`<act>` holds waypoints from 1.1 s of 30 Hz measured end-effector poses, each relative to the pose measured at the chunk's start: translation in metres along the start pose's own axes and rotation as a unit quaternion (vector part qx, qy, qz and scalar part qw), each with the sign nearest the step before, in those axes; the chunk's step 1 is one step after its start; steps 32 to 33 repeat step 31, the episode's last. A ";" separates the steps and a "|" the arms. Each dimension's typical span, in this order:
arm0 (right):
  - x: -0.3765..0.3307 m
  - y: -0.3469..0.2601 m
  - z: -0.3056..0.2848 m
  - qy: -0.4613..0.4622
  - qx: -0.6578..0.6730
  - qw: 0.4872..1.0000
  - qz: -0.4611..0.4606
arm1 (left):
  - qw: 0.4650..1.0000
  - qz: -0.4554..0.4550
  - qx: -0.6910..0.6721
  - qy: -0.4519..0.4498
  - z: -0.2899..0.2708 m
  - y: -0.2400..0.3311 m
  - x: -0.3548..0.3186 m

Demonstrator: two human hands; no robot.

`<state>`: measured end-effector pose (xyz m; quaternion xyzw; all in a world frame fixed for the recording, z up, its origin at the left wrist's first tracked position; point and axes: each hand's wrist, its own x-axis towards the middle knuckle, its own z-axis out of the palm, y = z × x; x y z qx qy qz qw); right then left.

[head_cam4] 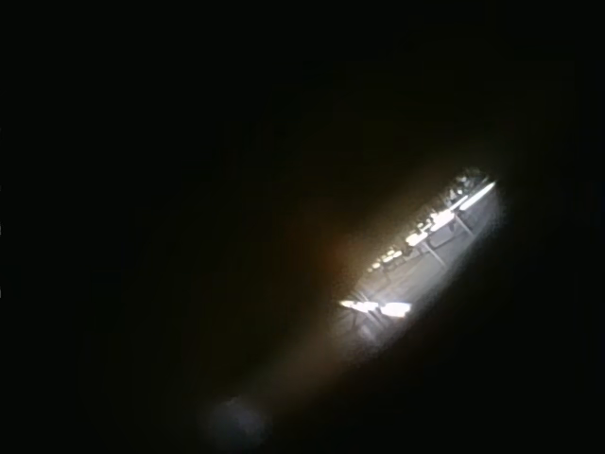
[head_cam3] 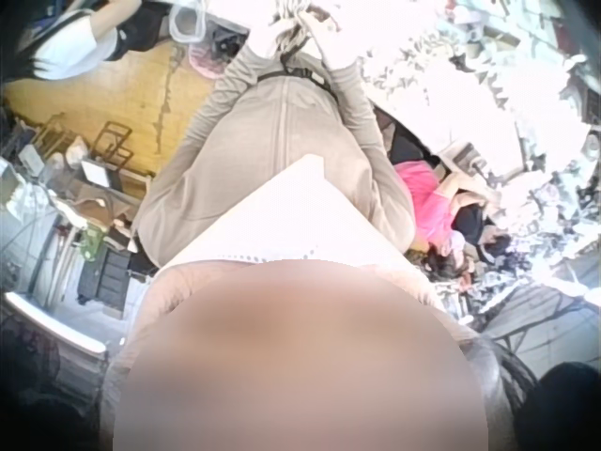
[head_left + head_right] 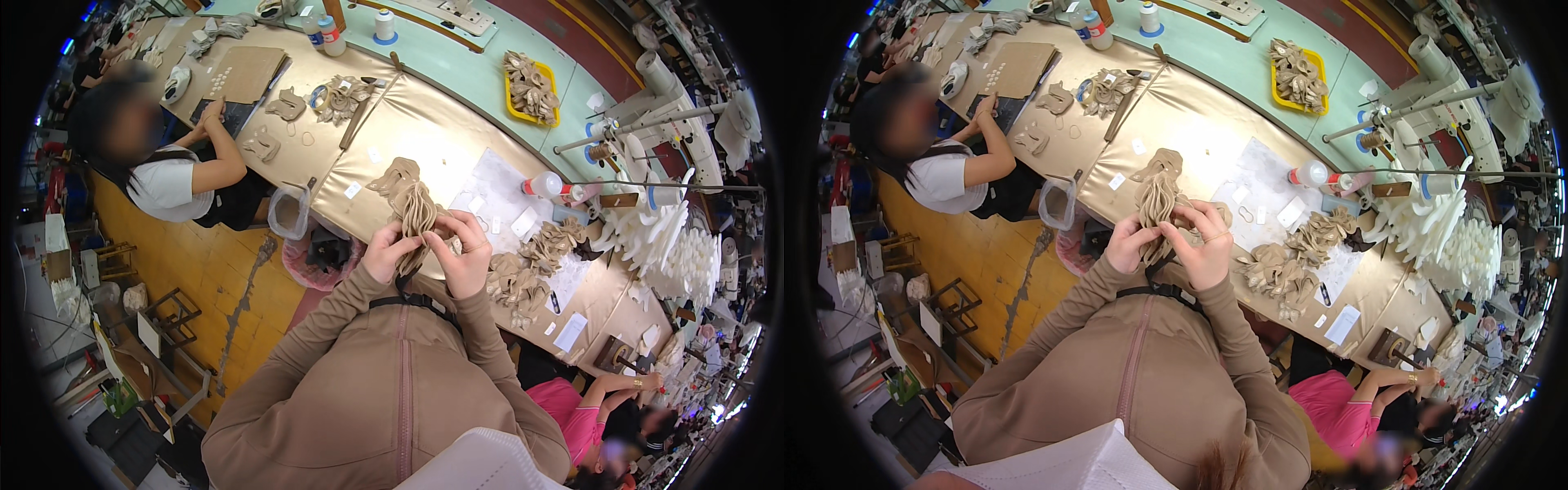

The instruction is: The person repeatedly picks up beige fabric pieces, aligns them, and secures them with rubber bands. They place the finished bundles into a yellow tray on the table.

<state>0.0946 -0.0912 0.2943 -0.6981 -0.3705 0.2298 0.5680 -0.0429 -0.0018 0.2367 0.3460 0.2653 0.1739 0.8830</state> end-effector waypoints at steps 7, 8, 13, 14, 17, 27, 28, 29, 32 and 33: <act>-0.002 0.008 0.011 0.036 -0.009 0.999 -0.015 | 0.999 0.011 0.035 0.013 -0.001 0.005 -0.005; -0.002 0.010 0.012 0.040 0.009 0.999 -0.005 | 0.999 0.020 0.035 0.006 0.000 0.006 -0.006; -0.004 0.006 0.013 0.048 0.028 0.998 0.021 | 0.992 -0.002 0.130 0.006 0.002 0.019 -0.011; -0.003 0.004 0.013 0.048 0.023 0.999 0.000 | 0.989 0.023 0.143 -0.001 0.004 0.020 -0.012; -0.004 -0.003 0.012 0.035 0.029 0.999 0.016 | 0.984 0.061 0.166 -0.008 0.011 0.023 -0.014; -0.006 -0.001 0.009 -0.004 0.102 0.993 0.054 | 0.981 0.092 0.170 -0.028 0.006 0.022 -0.019; -0.006 -0.002 0.008 -0.006 0.114 0.991 0.065 | 0.981 0.090 0.169 -0.028 0.005 0.022 -0.020; -0.007 -0.002 0.008 -0.009 0.126 0.989 0.075 | 0.981 0.087 0.172 -0.030 0.005 0.023 -0.020; -0.007 -0.002 0.008 -0.007 0.116 0.991 0.072 | 0.980 0.081 0.177 -0.033 0.005 0.023 -0.022; -0.007 -0.002 0.008 -0.007 0.116 0.991 0.072 | 0.980 0.081 0.177 -0.033 0.005 0.023 -0.022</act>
